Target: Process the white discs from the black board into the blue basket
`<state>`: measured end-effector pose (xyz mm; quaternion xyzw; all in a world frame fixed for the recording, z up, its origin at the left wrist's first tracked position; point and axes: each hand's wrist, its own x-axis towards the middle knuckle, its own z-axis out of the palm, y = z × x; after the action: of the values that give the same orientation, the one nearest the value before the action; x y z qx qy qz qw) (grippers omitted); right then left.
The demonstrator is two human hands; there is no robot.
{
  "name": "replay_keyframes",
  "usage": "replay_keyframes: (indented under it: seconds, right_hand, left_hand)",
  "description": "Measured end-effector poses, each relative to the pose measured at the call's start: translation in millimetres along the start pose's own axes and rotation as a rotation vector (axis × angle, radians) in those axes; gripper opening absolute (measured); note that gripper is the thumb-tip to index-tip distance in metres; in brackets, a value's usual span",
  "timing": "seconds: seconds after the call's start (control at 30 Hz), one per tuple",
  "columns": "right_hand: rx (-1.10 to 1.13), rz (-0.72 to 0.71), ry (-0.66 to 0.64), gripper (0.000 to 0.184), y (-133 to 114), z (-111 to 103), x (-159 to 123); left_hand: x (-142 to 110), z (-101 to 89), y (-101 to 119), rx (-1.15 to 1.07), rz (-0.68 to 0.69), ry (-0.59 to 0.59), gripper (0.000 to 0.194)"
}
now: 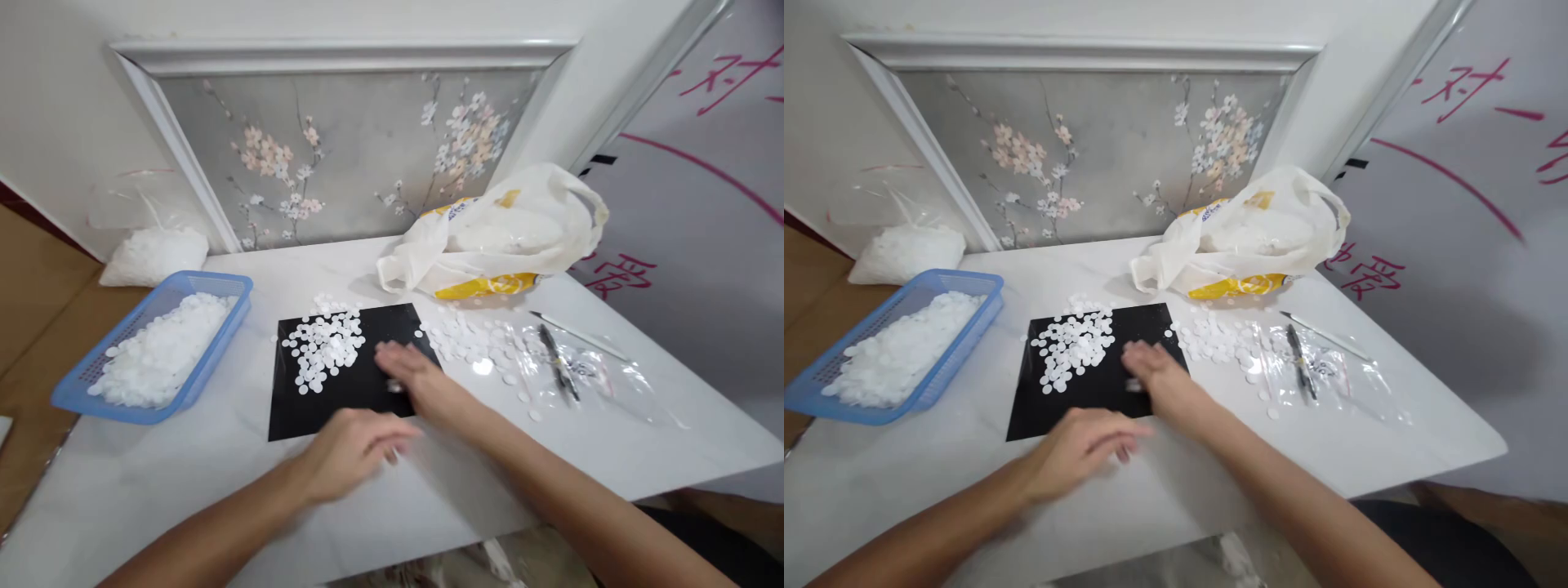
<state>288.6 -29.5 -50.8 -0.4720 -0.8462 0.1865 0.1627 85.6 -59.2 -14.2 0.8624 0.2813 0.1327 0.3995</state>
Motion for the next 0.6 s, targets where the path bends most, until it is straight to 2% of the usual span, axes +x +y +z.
replay_keyframes:
  seconds: [0.07,0.1,0.13,0.2,0.23,0.3,0.4,0.5,0.6]
  right_hand:
    - [-0.122,0.287,0.154,0.061,11,3,5]
    - [-0.151,0.345,0.206,0.060,13,3,8]
    - [-0.146,0.322,0.227,0.059,13,3,14]
    - [-0.062,0.161,0.198,0.061,7,2,32]
    - [-0.008,0.093,0.174,0.062,3,1,45]
    - [0.039,0.065,0.158,0.063,-4,-1,77]
    - [0.036,0.041,0.120,0.065,-5,-2,123]
    - [0.055,0.008,0.083,0.063,-4,3,144]
    - [0.081,-0.016,0.079,0.063,-9,12,135]
  left_hand:
    - [-7,-26.6,-29,0.188,-0.154,0.329,0.032]
    - [-7,-40.1,-43,0.314,-0.215,0.434,0.037]
    - [-3,-53.1,-57,0.416,-0.273,0.484,0.045]
    - [13,-75.5,-82,0.583,-0.395,0.468,0.055]
    - [23,-84.4,-94,0.600,-0.408,0.454,0.057]
    - [45,-97.4,-112,0.608,-0.399,0.419,0.058]
    - [67,-106.4,-130,0.613,-0.336,0.341,0.057]
    - [66,-106.2,-134,0.622,-0.245,0.286,0.060]
    - [51,-99.1,-127,0.624,-0.151,0.247,0.059]
